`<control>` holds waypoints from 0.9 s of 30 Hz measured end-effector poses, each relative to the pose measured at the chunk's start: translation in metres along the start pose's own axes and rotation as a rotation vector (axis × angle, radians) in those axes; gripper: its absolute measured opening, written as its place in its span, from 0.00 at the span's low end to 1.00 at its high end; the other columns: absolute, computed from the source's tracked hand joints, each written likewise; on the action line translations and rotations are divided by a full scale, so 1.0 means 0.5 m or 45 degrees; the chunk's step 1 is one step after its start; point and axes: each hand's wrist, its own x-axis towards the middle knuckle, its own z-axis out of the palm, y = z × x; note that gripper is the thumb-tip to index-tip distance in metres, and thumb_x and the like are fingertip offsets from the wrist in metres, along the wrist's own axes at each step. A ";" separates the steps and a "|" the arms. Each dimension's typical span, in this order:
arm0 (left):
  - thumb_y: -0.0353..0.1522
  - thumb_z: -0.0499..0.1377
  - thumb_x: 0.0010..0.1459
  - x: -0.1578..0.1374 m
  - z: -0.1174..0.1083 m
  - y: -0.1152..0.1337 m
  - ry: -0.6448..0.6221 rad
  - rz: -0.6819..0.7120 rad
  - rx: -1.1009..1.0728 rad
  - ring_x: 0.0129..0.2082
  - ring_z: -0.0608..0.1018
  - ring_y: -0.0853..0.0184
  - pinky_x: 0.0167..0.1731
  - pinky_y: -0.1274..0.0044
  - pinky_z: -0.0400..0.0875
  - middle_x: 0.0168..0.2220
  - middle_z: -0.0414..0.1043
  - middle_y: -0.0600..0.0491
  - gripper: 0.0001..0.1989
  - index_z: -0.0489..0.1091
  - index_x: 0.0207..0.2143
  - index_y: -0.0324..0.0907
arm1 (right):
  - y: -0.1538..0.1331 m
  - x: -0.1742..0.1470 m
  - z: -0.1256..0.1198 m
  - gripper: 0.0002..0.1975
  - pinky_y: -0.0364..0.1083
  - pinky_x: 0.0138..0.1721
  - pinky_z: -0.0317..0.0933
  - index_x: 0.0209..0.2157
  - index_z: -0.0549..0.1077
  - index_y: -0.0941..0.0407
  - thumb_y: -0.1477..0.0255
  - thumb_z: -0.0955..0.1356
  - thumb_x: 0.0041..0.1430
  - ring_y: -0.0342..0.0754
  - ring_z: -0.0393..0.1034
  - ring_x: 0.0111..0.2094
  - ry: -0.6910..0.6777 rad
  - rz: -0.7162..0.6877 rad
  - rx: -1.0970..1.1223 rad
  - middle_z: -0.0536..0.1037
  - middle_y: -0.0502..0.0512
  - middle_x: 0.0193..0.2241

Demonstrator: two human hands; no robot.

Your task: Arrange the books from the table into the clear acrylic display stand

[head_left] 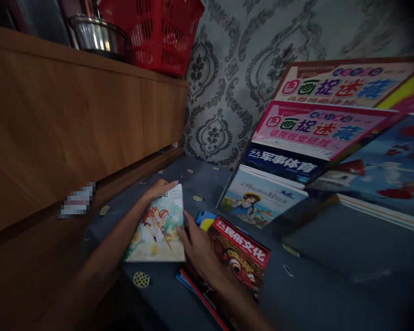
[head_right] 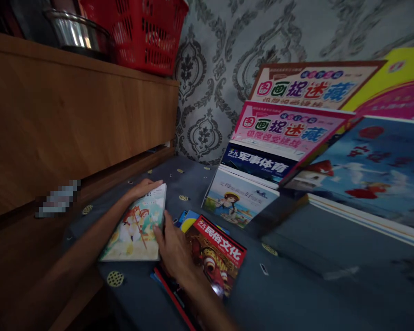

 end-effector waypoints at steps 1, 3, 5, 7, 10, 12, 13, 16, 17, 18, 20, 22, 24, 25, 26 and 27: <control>0.66 0.50 0.44 -0.001 0.005 -0.001 -0.013 0.009 0.061 0.18 0.58 0.73 0.20 0.77 0.49 0.14 0.55 0.57 0.36 0.59 0.14 0.42 | 0.002 -0.014 -0.006 0.29 0.58 0.49 0.65 0.62 0.64 0.55 0.58 0.64 0.63 0.60 0.73 0.46 -0.028 -0.043 -0.149 0.79 0.63 0.42; 0.65 0.50 0.46 -0.003 0.014 -0.001 -0.015 0.020 0.201 0.18 0.58 0.72 0.21 0.76 0.49 0.14 0.53 0.58 0.36 0.59 0.13 0.42 | 0.007 -0.042 -0.021 0.26 0.58 0.51 0.65 0.62 0.65 0.54 0.62 0.63 0.64 0.60 0.72 0.48 -0.113 -0.165 -0.322 0.79 0.64 0.45; 0.63 0.50 0.49 -0.007 0.020 0.000 -0.007 0.034 0.344 0.18 0.60 0.70 0.22 0.76 0.50 0.14 0.54 0.57 0.35 0.62 0.14 0.41 | 0.010 -0.064 -0.036 0.23 0.57 0.55 0.62 0.60 0.67 0.51 0.65 0.63 0.66 0.57 0.69 0.53 -0.166 -0.312 -0.383 0.77 0.61 0.51; 0.61 0.50 0.53 -0.012 0.020 0.003 -0.018 0.061 0.468 0.19 0.64 0.68 0.23 0.76 0.52 0.15 0.59 0.55 0.34 0.66 0.15 0.41 | 0.011 -0.080 -0.050 0.21 0.56 0.58 0.61 0.60 0.68 0.48 0.66 0.63 0.67 0.55 0.70 0.53 -0.206 -0.423 -0.396 0.77 0.58 0.51; 0.59 0.49 0.55 -0.018 0.014 0.011 -0.065 0.110 0.625 0.22 0.68 0.65 0.26 0.76 0.55 0.19 0.68 0.52 0.33 0.72 0.19 0.41 | 0.012 -0.099 -0.068 0.21 0.55 0.59 0.60 0.60 0.68 0.46 0.66 0.63 0.67 0.53 0.72 0.51 -0.252 -0.524 -0.393 0.79 0.56 0.49; 0.59 0.49 0.56 -0.020 0.009 0.017 -0.108 0.144 0.725 0.25 0.72 0.63 0.28 0.76 0.57 0.22 0.72 0.49 0.33 0.75 0.23 0.41 | 0.014 -0.110 -0.077 0.20 0.55 0.60 0.61 0.59 0.69 0.46 0.66 0.63 0.67 0.52 0.71 0.53 -0.287 -0.530 -0.412 0.78 0.56 0.50; 0.59 0.48 0.57 -0.021 0.008 0.020 -0.127 0.160 0.779 0.27 0.73 0.62 0.29 0.76 0.58 0.23 0.73 0.48 0.33 0.76 0.25 0.41 | 0.016 -0.114 -0.081 0.20 0.55 0.59 0.61 0.59 0.70 0.47 0.66 0.63 0.67 0.53 0.70 0.55 -0.304 -0.521 -0.429 0.78 0.56 0.51; 0.56 0.44 0.61 -0.028 0.011 0.030 -0.145 0.226 0.952 0.34 0.76 0.57 0.35 0.74 0.62 0.29 0.76 0.45 0.34 0.78 0.30 0.41 | 0.019 -0.125 -0.091 0.18 0.56 0.60 0.61 0.56 0.72 0.47 0.67 0.63 0.68 0.53 0.68 0.58 -0.335 -0.537 -0.450 0.78 0.56 0.52; 0.54 0.44 0.62 -0.032 0.014 0.034 -0.129 0.272 1.012 0.37 0.76 0.56 0.37 0.74 0.63 0.33 0.76 0.43 0.32 0.78 0.33 0.41 | 0.021 -0.128 -0.095 0.18 0.57 0.62 0.59 0.56 0.72 0.47 0.69 0.62 0.68 0.52 0.68 0.58 -0.336 -0.563 -0.442 0.78 0.55 0.52; 0.52 0.46 0.63 -0.038 0.018 0.038 -0.100 0.329 1.066 0.41 0.76 0.56 0.40 0.72 0.64 0.37 0.76 0.43 0.29 0.78 0.36 0.41 | 0.024 -0.132 -0.101 0.18 0.59 0.64 0.56 0.57 0.72 0.46 0.70 0.62 0.68 0.52 0.67 0.58 -0.319 -0.588 -0.436 0.78 0.54 0.52; 0.46 0.51 0.63 -0.054 0.031 0.050 -0.006 0.457 1.135 0.48 0.73 0.55 0.47 0.70 0.64 0.46 0.73 0.43 0.20 0.75 0.44 0.42 | 0.039 -0.144 -0.118 0.19 0.63 0.66 0.48 0.57 0.71 0.44 0.71 0.62 0.67 0.53 0.65 0.60 -0.191 -0.588 -0.450 0.76 0.54 0.55; 0.39 0.55 0.62 -0.076 0.052 0.066 0.048 0.550 1.114 0.51 0.70 0.55 0.51 0.68 0.63 0.50 0.70 0.43 0.17 0.71 0.49 0.42 | 0.067 -0.161 -0.139 0.20 0.65 0.66 0.47 0.58 0.70 0.46 0.69 0.63 0.67 0.56 0.59 0.64 0.081 -0.461 -0.504 0.69 0.56 0.61; 0.37 0.52 0.64 -0.106 0.079 0.085 -0.049 0.573 0.936 0.49 0.72 0.57 0.50 0.68 0.65 0.48 0.71 0.44 0.16 0.69 0.49 0.40 | 0.104 -0.183 -0.159 0.21 0.65 0.64 0.51 0.59 0.68 0.50 0.65 0.63 0.66 0.58 0.52 0.67 0.378 -0.240 -0.549 0.60 0.60 0.66; 0.36 0.50 0.65 -0.123 0.094 0.094 -0.146 0.569 0.802 0.47 0.73 0.59 0.48 0.70 0.66 0.46 0.73 0.45 0.15 0.69 0.49 0.39 | 0.124 -0.194 -0.166 0.23 0.64 0.63 0.52 0.60 0.66 0.52 0.62 0.63 0.65 0.59 0.51 0.67 0.490 -0.136 -0.554 0.57 0.62 0.67; 0.37 0.49 0.66 -0.142 0.109 0.102 -0.240 0.554 0.671 0.44 0.74 0.61 0.46 0.71 0.68 0.44 0.74 0.46 0.16 0.69 0.48 0.40 | 0.142 -0.204 -0.171 0.26 0.64 0.63 0.53 0.60 0.65 0.54 0.59 0.64 0.64 0.60 0.51 0.67 0.574 -0.055 -0.547 0.56 0.64 0.67; 0.37 0.49 0.66 -0.161 0.124 0.110 -0.307 0.541 0.571 0.43 0.75 0.61 0.45 0.72 0.68 0.44 0.74 0.47 0.16 0.69 0.49 0.40 | 0.157 -0.213 -0.173 0.28 0.64 0.63 0.53 0.60 0.65 0.55 0.56 0.64 0.63 0.61 0.52 0.67 0.636 -0.001 -0.528 0.57 0.65 0.67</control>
